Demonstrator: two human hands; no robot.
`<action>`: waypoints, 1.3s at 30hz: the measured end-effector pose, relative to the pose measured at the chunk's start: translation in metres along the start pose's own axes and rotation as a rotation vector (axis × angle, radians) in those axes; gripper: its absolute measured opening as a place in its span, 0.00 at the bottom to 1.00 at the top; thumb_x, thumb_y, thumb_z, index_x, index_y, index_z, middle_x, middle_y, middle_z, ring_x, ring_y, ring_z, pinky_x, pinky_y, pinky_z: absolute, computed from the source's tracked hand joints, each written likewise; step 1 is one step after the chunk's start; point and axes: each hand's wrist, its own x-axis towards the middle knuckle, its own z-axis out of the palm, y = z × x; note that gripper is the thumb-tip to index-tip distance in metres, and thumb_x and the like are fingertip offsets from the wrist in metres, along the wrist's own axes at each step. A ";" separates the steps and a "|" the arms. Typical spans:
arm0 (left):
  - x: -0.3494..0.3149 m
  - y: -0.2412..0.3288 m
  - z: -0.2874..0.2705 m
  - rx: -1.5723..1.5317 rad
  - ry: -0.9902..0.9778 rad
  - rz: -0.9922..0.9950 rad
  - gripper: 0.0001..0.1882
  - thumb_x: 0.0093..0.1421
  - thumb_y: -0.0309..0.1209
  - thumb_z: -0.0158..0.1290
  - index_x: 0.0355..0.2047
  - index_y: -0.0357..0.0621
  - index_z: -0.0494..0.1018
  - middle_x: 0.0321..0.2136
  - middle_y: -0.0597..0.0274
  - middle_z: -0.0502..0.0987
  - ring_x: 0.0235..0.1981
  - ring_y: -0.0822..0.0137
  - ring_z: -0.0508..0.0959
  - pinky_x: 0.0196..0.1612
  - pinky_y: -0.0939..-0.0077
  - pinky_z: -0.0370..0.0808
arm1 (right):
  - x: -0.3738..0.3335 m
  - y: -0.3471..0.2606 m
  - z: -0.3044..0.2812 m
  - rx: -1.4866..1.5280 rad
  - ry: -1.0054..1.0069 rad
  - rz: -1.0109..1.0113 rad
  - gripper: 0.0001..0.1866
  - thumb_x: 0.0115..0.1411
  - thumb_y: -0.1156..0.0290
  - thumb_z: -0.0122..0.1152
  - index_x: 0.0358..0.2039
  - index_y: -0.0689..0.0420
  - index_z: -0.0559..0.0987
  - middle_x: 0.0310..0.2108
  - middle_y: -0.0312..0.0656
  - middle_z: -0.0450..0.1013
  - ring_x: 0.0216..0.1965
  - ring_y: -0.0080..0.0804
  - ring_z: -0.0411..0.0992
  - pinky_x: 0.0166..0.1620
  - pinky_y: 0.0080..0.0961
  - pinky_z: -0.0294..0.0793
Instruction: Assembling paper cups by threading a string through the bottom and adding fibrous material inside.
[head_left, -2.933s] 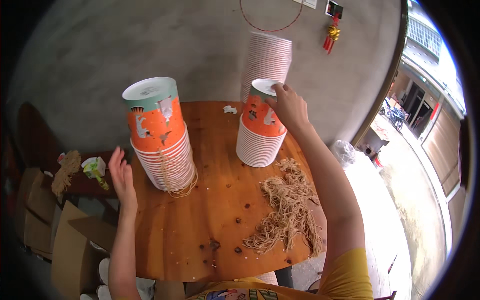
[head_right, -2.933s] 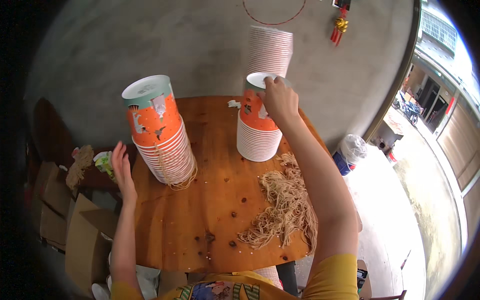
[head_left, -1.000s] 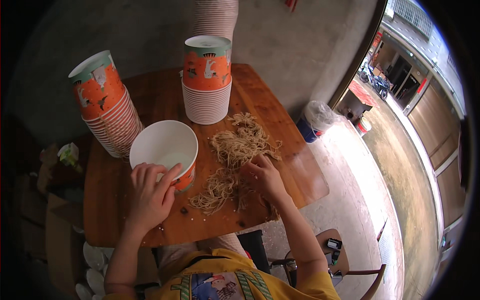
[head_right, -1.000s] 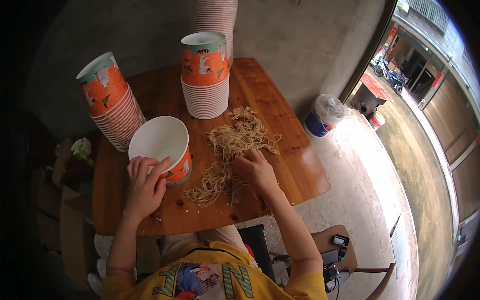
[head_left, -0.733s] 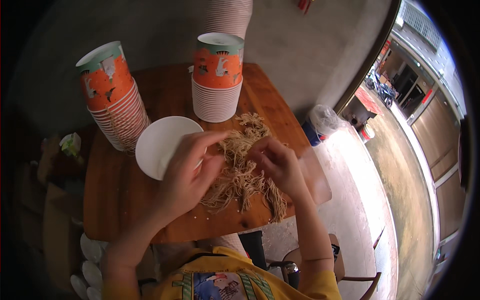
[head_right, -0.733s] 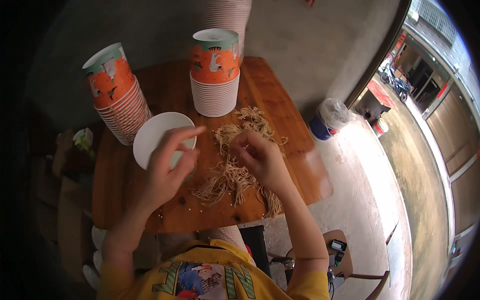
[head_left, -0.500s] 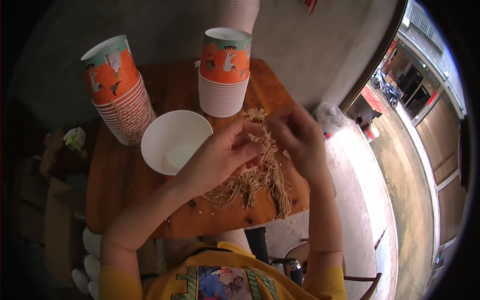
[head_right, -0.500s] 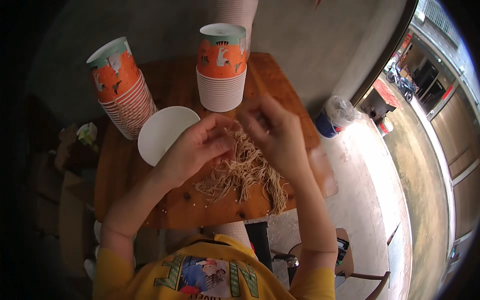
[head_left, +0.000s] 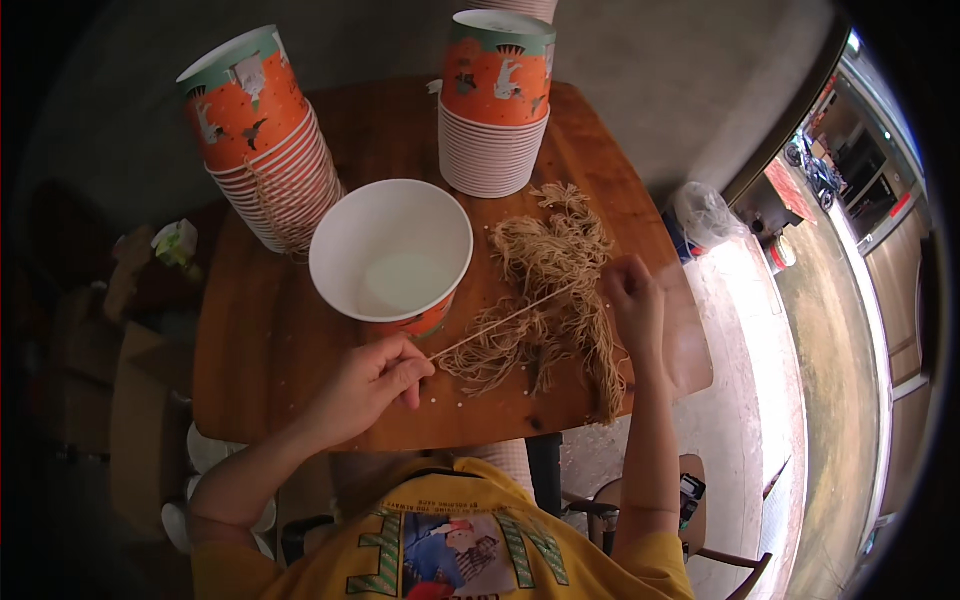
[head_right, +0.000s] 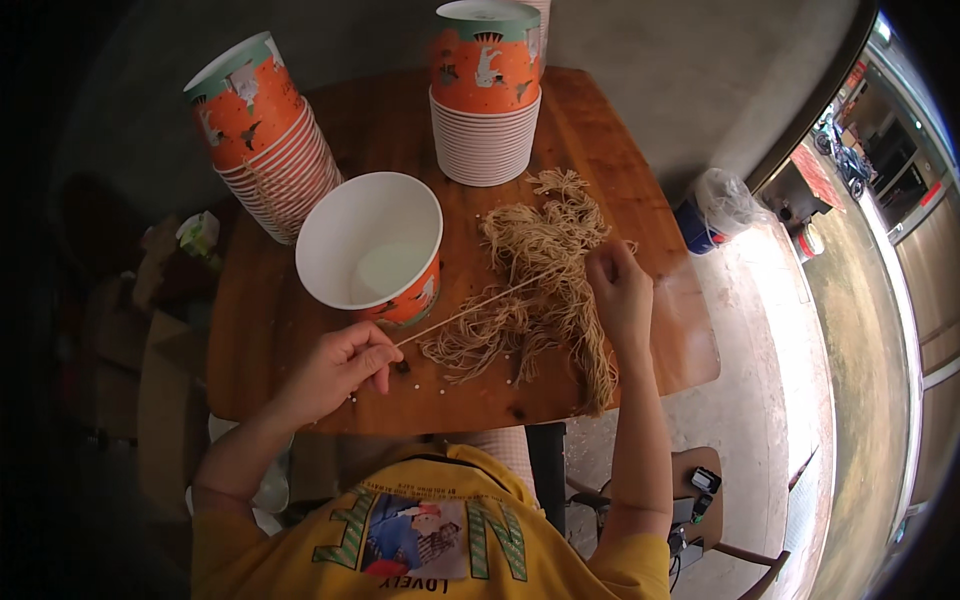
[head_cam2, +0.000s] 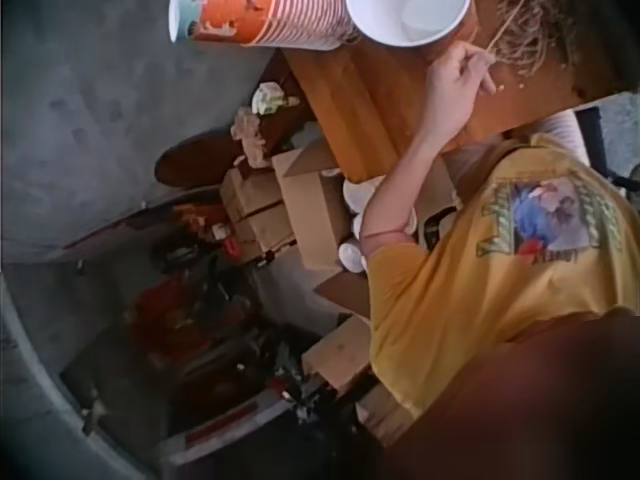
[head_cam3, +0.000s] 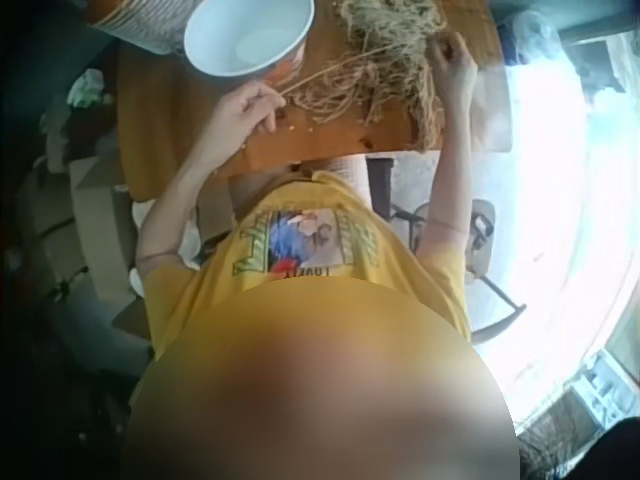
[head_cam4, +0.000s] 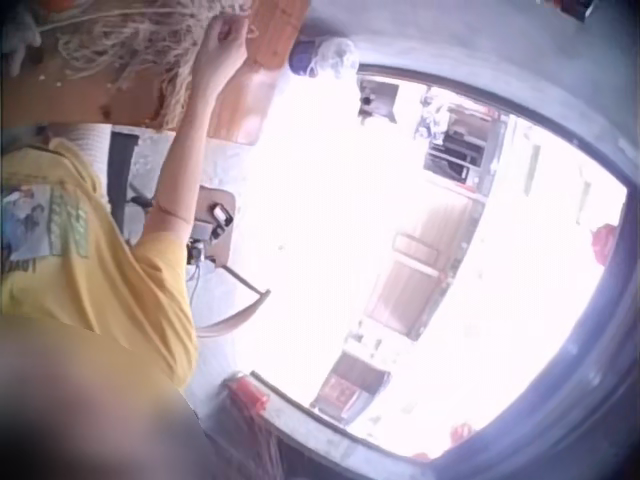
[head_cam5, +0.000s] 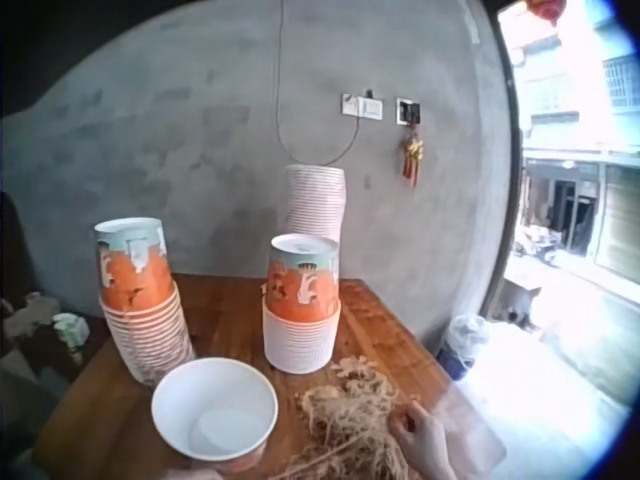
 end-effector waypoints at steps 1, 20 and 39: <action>-0.001 -0.002 -0.002 0.002 0.002 -0.010 0.08 0.68 0.30 0.48 0.36 0.38 0.72 0.22 0.69 0.74 0.25 0.81 0.72 0.31 0.85 0.69 | -0.007 -0.001 0.001 -0.097 -0.078 -0.092 0.04 0.59 0.73 0.58 0.34 0.57 0.77 0.23 0.41 0.70 0.23 0.21 0.66 0.30 0.24 0.69; 0.000 0.019 0.003 0.647 0.243 0.572 0.07 0.52 0.17 0.54 0.29 0.41 0.68 0.25 0.60 0.73 0.28 0.59 0.74 0.30 0.68 0.72 | -0.105 -0.124 0.071 0.603 -0.506 -0.056 0.04 0.59 0.77 0.60 0.34 0.61 0.75 0.28 0.35 0.71 0.28 0.19 0.68 0.30 0.18 0.68; 0.000 0.015 -0.010 -0.155 -0.193 -0.221 0.16 0.71 0.41 0.42 0.33 0.42 0.71 0.24 0.69 0.74 0.24 0.81 0.72 0.25 0.87 0.67 | -0.105 -0.127 0.067 0.499 -0.488 -0.162 0.03 0.58 0.78 0.60 0.30 0.61 0.74 0.26 0.36 0.71 0.26 0.20 0.69 0.30 0.17 0.68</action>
